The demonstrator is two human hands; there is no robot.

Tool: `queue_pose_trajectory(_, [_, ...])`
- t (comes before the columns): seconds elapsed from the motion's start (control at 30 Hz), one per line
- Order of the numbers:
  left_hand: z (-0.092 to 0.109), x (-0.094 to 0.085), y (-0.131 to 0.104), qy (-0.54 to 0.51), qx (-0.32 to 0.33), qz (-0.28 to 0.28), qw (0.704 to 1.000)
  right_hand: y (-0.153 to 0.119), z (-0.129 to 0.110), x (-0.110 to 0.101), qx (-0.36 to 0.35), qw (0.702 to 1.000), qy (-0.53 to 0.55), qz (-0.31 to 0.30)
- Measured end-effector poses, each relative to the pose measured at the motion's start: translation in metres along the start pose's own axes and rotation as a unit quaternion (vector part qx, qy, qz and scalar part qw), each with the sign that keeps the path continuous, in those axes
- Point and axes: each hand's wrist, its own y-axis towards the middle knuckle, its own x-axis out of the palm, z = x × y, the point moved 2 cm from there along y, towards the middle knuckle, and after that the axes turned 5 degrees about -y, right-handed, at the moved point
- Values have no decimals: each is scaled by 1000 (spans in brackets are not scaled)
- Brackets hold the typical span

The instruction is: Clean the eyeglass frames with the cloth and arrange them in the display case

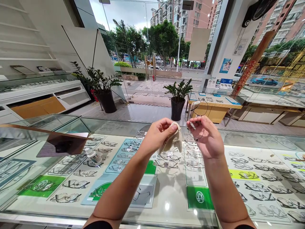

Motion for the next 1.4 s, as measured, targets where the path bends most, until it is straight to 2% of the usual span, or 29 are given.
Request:
queue_pose_trajectory(0.17, [6,5,-7,-3,-26,-57,998,2,0,-3,16,1000,11,-15])
queue_pose_trajectory(0.3, [-3,11,-8,-17,-59,-81,995,3,3,-2,26,999,1,-34])
queue_pose_trajectory(0.43, [-11,14,-5,-18,-51,-96,994,2,4,-1,41,999,-5,-33])
queue_pose_trajectory(0.7, [-17,16,-4,-111,-108,-34,987,3,8,3,43,999,-7,-2])
queue_pose_trajectory(0.8, [-18,16,-5,-136,-121,-28,983,3,11,6,46,999,2,4])
queue_pose_trajectory(1.13, [-13,21,-7,-151,-94,-58,982,6,17,7,-21,999,-2,32])
queue_pose_trajectory(1.4, [-13,17,-7,-85,-83,-84,989,1,21,11,-51,997,-51,29])
